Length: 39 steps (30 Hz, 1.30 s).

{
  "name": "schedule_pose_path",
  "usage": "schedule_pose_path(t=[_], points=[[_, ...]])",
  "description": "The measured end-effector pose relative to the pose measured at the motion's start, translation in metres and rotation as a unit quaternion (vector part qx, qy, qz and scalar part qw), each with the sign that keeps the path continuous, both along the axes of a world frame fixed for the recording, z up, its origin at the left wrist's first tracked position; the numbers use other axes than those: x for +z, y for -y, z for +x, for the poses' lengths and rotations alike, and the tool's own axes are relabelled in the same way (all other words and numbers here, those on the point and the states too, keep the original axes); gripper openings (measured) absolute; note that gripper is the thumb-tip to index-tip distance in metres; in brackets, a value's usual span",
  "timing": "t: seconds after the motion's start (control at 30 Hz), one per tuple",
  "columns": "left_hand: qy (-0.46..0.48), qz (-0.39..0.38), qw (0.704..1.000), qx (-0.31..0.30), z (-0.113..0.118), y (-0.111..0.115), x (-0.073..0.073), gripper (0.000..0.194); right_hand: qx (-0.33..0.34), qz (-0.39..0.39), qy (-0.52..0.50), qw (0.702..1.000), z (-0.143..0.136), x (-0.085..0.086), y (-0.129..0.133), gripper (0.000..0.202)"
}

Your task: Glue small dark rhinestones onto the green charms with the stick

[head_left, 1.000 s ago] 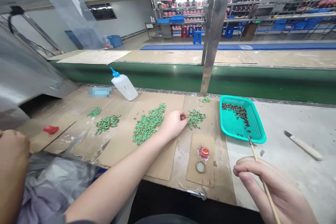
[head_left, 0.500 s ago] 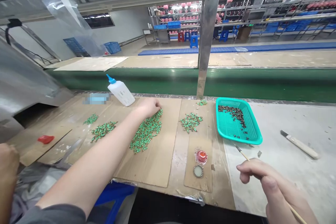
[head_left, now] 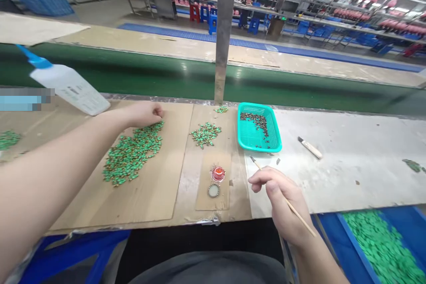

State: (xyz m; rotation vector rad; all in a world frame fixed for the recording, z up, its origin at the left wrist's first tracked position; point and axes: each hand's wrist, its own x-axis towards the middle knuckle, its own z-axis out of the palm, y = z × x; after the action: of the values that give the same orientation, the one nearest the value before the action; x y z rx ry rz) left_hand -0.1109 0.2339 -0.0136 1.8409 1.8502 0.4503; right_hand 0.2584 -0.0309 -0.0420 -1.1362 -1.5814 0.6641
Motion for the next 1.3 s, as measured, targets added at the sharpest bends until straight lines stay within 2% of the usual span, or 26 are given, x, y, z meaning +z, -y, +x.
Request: schedule_pose_path(t=[0.1, 0.17, 0.27, 0.33, 0.43, 0.57, 0.7, 0.83, 0.93, 1.03, 1.3], points=[[-0.023, -0.044, 0.999, 0.01, -0.001, -0.003, 0.005, 0.042, -0.008, -0.019, -0.022, 1.0, 0.0, -0.002, 0.001, 0.046], [-0.023, -0.053, 0.998, 0.021, -0.002, -0.003, 0.012, 0.041, -0.01, -0.044, -0.057, 0.997, -0.001, -0.004, 0.001, 0.038], [0.013, -0.04, 0.998, 0.044, -0.004, 0.004, 0.023, 0.037, -0.005, -0.094, -0.125, 0.988, -0.001, -0.01, 0.001, 0.026], [0.067, -0.024, 0.996, 0.059, -0.007, 0.016, 0.027, 0.03, 0.003, -0.107, -0.16, 0.981, -0.001, -0.014, -0.001, 0.025], [0.196, -0.006, 0.978, 0.074, -0.008, 0.049, 0.022, 0.026, 0.004, -0.091, -0.172, 0.981, 0.0, -0.022, -0.005, 0.027], [0.38, -0.023, 0.92, 0.089, 0.005, 0.107, 0.001, 0.042, -0.025, -0.097, -0.159, 0.982, 0.002, -0.034, -0.016, 0.032], [0.488, -0.077, 0.863, 0.11, 0.032, 0.165, -0.013, 0.046, -0.038, -0.131, -0.189, 0.972, -0.005, -0.042, -0.024, 0.041], [0.562, -0.123, 0.806, 0.138, 0.056, 0.204, -0.018, 0.044, -0.016, -0.16, -0.226, 0.961, -0.012, -0.043, -0.025, 0.038], [0.594, -0.136, 0.779, 0.146, 0.064, 0.218, -0.019, 0.044, -0.01, -0.181, -0.241, 0.954, -0.013, -0.044, -0.025, 0.037], [0.611, -0.142, 0.767, 0.136, 0.067, 0.225, -0.02, 0.045, -0.024, -0.18, -0.238, 0.954, -0.012, -0.049, -0.026, 0.042], [0.596, -0.128, 0.784, 0.114, 0.073, 0.229, -0.031, 0.048, -0.04, -0.18, -0.242, 0.953, -0.01, -0.059, -0.028, 0.041]])
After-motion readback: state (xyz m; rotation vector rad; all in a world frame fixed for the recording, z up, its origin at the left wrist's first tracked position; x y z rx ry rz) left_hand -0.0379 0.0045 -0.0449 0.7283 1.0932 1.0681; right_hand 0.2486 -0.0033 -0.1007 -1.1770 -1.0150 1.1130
